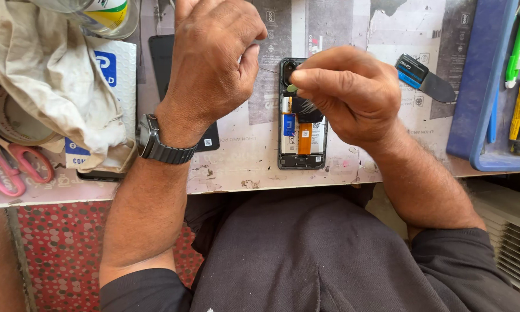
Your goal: The person uses a green precision screwdriver and a green utility knife to scrape and pry around the camera module area of a disassembled smartphone. The person switches between tools and continues to work on the same region of the phone's interior.
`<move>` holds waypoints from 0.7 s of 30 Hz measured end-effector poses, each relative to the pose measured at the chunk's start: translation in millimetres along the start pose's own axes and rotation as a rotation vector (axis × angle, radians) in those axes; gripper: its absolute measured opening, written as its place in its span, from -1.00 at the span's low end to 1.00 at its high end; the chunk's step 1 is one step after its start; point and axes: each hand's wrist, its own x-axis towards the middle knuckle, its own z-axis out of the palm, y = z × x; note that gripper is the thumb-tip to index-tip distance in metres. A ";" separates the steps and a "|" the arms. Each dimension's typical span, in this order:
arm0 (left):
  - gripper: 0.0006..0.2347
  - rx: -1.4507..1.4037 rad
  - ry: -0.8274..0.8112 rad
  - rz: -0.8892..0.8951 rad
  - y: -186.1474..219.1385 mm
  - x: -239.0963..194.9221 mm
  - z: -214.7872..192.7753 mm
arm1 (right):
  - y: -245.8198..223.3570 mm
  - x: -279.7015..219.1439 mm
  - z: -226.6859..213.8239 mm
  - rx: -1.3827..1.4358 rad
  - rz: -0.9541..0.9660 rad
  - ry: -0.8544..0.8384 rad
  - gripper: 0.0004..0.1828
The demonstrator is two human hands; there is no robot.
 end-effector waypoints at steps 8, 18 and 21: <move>-0.65 -0.083 -0.270 0.071 9.7 -0.4 8.2 | 3.1 -2.7 0.1 0.004 0.034 -0.020 -0.79; -0.61 -0.093 -0.327 0.049 15.2 1.4 11.4 | 2.6 -1.5 1.1 0.012 0.025 0.030 -0.80; -0.60 -0.068 -0.308 0.056 15.5 1.4 13.0 | 3.0 2.2 1.2 0.052 0.018 -0.016 -0.81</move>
